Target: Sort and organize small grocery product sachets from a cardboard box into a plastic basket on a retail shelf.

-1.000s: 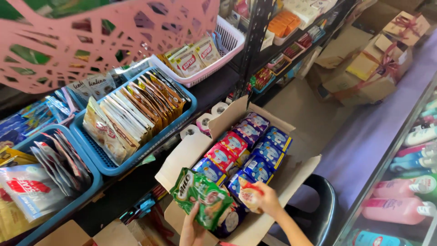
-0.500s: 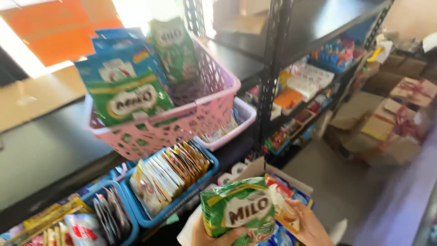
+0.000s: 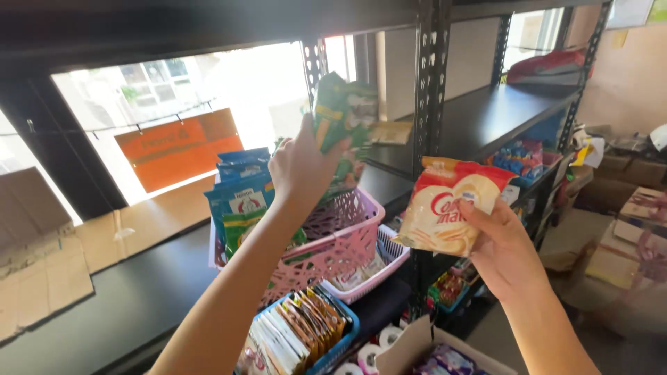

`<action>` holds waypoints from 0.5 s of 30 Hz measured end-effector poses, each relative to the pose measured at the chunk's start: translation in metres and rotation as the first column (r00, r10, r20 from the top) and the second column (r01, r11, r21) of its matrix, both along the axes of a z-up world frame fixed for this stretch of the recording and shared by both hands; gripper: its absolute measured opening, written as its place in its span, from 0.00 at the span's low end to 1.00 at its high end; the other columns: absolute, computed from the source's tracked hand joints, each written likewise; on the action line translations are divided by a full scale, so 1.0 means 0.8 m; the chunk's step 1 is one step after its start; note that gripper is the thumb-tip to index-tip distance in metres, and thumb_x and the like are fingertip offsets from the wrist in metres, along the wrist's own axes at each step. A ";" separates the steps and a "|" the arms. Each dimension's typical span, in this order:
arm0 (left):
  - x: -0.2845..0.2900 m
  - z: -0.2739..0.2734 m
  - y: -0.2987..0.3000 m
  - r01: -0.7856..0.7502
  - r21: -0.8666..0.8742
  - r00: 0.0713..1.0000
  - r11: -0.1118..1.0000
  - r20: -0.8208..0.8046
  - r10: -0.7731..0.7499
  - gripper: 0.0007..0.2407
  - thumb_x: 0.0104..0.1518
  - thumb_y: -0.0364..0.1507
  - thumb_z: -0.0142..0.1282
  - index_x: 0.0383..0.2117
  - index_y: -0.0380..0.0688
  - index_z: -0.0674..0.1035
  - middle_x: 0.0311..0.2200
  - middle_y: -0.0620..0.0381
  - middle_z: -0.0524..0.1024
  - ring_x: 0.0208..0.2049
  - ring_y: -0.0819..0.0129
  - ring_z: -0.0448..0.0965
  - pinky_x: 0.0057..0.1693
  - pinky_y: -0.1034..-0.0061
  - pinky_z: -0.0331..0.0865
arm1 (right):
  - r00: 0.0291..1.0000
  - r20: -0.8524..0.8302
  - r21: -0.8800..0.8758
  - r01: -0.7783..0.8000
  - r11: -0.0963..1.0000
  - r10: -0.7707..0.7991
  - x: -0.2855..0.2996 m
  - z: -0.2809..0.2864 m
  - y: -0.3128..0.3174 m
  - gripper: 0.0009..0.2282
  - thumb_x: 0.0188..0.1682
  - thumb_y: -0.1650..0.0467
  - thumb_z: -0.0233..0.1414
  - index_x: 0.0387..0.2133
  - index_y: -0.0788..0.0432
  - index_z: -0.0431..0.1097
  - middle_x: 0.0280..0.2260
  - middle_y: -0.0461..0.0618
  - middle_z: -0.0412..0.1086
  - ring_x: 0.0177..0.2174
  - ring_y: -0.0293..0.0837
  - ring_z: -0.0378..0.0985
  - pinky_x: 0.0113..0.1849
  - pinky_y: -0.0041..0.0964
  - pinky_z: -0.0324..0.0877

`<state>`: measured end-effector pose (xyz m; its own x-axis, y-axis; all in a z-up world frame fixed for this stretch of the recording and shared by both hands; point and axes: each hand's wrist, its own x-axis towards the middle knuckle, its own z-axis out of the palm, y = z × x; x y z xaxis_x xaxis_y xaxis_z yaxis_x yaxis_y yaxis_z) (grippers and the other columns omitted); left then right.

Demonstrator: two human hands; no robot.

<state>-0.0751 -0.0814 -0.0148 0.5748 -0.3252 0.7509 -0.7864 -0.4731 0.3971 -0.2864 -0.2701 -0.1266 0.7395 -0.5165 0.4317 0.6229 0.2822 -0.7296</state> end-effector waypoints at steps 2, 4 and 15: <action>0.047 -0.004 -0.020 -0.088 0.076 0.996 0.993 0.013 0.088 0.28 0.53 0.52 0.60 0.54 0.47 0.72 0.34 0.43 0.82 0.42 0.45 0.81 0.46 0.53 0.72 | 1.000 0.020 -0.026 0.009 1.000 -0.009 0.010 0.010 0.008 0.17 0.50 0.71 0.55 0.53 0.58 0.67 0.47 0.47 0.75 0.45 0.42 0.79 0.46 0.43 0.73; 0.095 -0.017 -0.041 -0.232 0.190 0.973 0.954 0.023 0.232 0.30 0.52 0.47 0.65 0.54 0.43 0.67 0.35 0.40 0.81 0.41 0.43 0.80 0.45 0.52 0.73 | 0.999 -0.029 -0.033 0.017 0.999 -0.018 0.022 0.013 0.009 0.18 0.48 0.71 0.56 0.53 0.58 0.67 0.46 0.47 0.75 0.44 0.43 0.79 0.46 0.43 0.74; 0.229 -0.080 -0.085 -0.037 0.289 0.896 0.957 -0.415 0.160 0.48 0.41 0.33 0.73 0.64 0.28 0.46 0.50 0.32 0.75 0.52 0.45 0.78 0.58 0.67 0.74 | 0.989 -0.135 0.017 -0.063 0.998 0.065 0.114 0.026 0.004 0.20 0.46 0.72 0.56 0.54 0.54 0.65 0.47 0.46 0.74 0.46 0.43 0.79 0.48 0.44 0.73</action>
<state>0.1079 -0.1495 -0.0785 0.8595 -0.4023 0.3152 -0.5111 -0.6750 0.5322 -0.1955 -0.2671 -0.1056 0.8223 -0.4712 0.3190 0.4993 0.3284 -0.8018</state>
